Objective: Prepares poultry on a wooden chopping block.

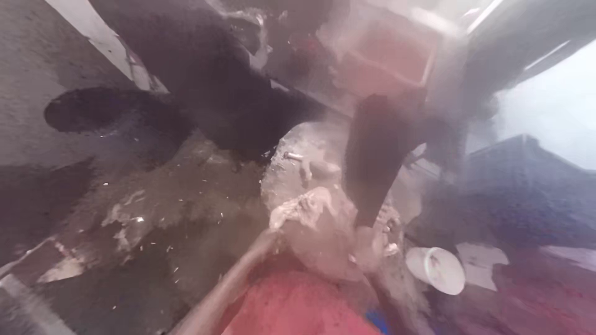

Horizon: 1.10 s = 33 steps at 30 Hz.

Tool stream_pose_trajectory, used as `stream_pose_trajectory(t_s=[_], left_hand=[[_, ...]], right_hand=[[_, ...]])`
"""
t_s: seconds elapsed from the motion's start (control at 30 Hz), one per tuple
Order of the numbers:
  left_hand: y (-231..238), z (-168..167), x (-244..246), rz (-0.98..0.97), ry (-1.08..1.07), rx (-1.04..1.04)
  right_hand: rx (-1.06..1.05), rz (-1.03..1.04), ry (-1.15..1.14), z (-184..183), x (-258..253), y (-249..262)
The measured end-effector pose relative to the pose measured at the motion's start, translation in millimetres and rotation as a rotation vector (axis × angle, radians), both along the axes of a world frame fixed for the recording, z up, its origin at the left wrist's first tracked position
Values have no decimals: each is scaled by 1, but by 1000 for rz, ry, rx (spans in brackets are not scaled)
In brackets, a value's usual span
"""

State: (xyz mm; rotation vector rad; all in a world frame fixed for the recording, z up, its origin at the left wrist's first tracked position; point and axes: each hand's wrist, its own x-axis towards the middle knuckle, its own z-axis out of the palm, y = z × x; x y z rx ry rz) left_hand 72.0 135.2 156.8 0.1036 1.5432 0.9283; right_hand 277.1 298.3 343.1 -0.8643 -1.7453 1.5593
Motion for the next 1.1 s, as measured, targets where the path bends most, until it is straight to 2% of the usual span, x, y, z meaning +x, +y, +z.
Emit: stream_pose_trajectory(t_s=[0.07,0.17,0.23,0.33,0.5,0.63,0.67,0.73,0.77,0.87,0.93,1.1], left_hand=[[-5,-3,-1,-14,20,30],[-13,-8,-3,31,-6,77],[-19,3,-8,17,21,77],[-42,30,-30,-81,151,94],[-56,82,-52,-288,414,75],[-41,118,-54,-428,457,120],[-32,127,-56,-459,463,120],[-9,127,-61,-501,486,149],[-2,123,-66,-506,504,152],[4,124,-88,-492,556,116],[-5,120,-107,-500,606,80],[14,129,-127,-390,580,109]], right_hand=[[30,73,-164,-31,5,-14],[-34,216,-664,-104,0,-22],[-82,331,-816,-131,1,-21],[-178,382,-887,-109,9,-24],[-158,443,-816,-83,39,-23],[-291,546,-1097,-52,52,-22],[-286,570,-1121,-66,65,-23],[-182,541,-1037,-116,105,-28],[-201,514,-1001,-123,112,-30],[-265,464,-910,-105,105,-28],[-269,465,-843,-108,108,-22],[-280,457,-890,-113,122,-17]])
